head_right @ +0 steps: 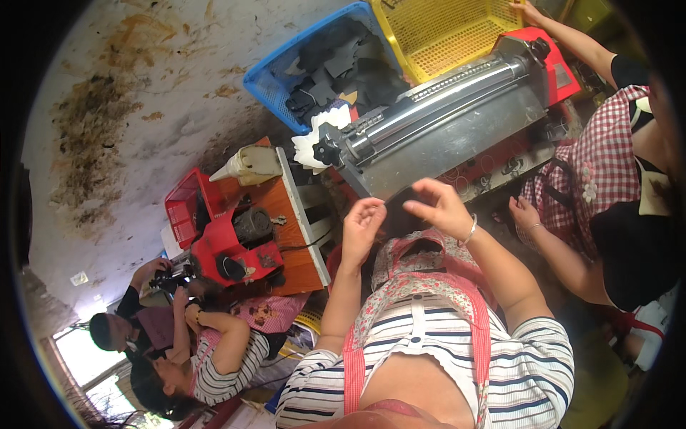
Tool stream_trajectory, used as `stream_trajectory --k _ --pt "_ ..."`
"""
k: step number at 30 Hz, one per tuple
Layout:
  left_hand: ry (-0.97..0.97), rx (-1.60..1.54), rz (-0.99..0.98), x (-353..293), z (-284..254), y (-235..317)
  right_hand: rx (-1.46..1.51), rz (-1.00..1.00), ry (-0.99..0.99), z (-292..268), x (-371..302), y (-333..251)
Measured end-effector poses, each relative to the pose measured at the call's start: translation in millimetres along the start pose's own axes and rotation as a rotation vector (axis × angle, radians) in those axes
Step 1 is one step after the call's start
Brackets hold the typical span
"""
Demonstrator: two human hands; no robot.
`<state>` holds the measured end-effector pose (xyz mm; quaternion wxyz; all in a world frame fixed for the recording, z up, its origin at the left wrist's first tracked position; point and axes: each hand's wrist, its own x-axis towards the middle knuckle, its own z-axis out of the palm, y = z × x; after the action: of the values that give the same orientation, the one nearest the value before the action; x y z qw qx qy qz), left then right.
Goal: The person feeds cut fabric pieces through a roller machine, folds and stacks the processed pieces by hand, and sorts bundled pieces from a basket.
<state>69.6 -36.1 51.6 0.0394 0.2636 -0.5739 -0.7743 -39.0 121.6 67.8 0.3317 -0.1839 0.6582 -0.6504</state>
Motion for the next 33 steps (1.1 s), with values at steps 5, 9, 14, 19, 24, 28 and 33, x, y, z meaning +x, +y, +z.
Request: stream_trajectory --k 5,9,14,19,24,28,33 --pt "-0.126 -0.570 -0.332 -11 16 1 -0.473 -0.568 -0.040 4 -9 -4" --pt "-0.040 -0.357 -0.114 -13 28 -3 -0.459 -0.433 -0.078 3 -18 -18" --pt "-0.147 -0.077 -0.006 -8 18 -15 -0.388 -0.166 0.063 6 -15 -15" --pt "-0.127 -0.030 0.020 -8 19 -16 -0.529 -0.339 0.065 14 -17 -1" --pt "-0.075 -0.083 -0.009 -9 4 -18 -0.179 0.110 0.285 4 -2 28" --pt "0.119 -0.181 0.041 -10 -10 -6 0.482 0.570 0.514 -27 19 57" --pt "0.148 0.160 0.041 -6 9 2 0.676 0.304 0.450 -6 29 38"
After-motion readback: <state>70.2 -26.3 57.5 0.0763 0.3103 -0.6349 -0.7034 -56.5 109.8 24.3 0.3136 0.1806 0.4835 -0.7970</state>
